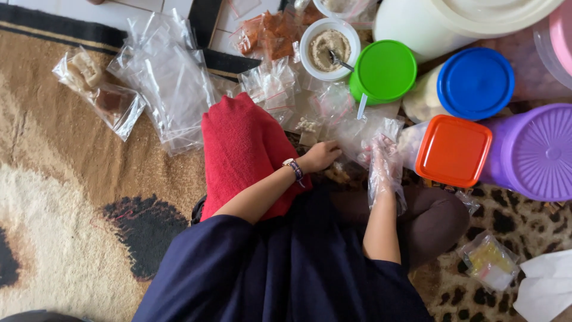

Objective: The person puts small snacks into plastic bags with a plastic glove and by hand, then sets the filled bags on the rug.

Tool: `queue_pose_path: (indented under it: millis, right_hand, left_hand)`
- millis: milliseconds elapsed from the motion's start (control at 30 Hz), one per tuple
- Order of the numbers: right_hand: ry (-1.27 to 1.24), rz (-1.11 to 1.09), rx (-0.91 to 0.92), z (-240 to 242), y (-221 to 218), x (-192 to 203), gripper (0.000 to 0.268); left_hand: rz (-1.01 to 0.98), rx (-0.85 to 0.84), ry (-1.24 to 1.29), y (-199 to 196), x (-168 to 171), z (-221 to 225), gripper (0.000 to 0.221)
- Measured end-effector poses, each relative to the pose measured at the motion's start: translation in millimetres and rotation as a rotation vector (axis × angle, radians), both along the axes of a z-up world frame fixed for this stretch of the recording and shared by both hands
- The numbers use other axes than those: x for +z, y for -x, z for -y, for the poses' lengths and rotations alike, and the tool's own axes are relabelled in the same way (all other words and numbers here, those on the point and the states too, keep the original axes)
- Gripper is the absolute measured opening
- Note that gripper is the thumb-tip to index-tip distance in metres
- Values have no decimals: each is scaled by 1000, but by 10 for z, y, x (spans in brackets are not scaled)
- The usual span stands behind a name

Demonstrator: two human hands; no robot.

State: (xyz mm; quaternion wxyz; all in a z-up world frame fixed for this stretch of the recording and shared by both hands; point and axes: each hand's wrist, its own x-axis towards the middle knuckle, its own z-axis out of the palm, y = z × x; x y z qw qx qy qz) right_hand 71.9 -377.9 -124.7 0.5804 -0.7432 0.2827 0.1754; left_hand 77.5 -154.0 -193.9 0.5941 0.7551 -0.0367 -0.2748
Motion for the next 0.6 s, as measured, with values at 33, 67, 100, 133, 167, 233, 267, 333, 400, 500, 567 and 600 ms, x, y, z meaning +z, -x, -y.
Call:
queue_pose_path:
  millis: [33, 67, 100, 133, 167, 233, 267, 333, 400, 500, 567, 600]
  right_hand:
    - [112, 73, -60, 71, 25, -295, 33]
    - [224, 144, -119, 147, 54, -590, 34]
    - [228, 142, -133, 77, 88, -444, 34]
    - [382, 159, -61, 3, 122, -296, 33]
    - [532, 174, 17, -87, 149, -152, 33]
    - [517, 206, -32, -128, 164, 19, 32]
    - [500, 241, -70, -160, 159, 104, 31]
    - [502, 255, -109, -228, 117, 89, 27]
    - [507, 265, -147, -299, 147, 217, 24]
    - [-29, 562, -302, -325, 232, 407, 14]
    - [-226, 503, -363, -233, 218, 247, 10]
    - [-224, 505, -365, -271, 215, 246, 10]
  left_hand:
    - [143, 14, -79, -5, -57, 13, 32]
    - [286, 29, -156, -11, -115, 28, 40]
    - [287, 15, -151, -76, 75, -109, 40]
    - [407, 15, -182, -144, 267, -247, 43]
    - [528, 18, -216, -212, 461, -402, 46]
    - [566, 11, -351, -410, 589, -663, 44]
    - [603, 16, -489, -516, 657, -804, 43]
    - [594, 9, -636, -745, 771, -1077, 42]
    - [582, 2, -781, -898, 886, -1331, 42]
    - [592, 36, -925, -1033, 979, -1606, 45]
    - [383, 79, -977, -1090, 931, -1704, 47]
    - [386, 77, -974, -1084, 876, -1681, 47]
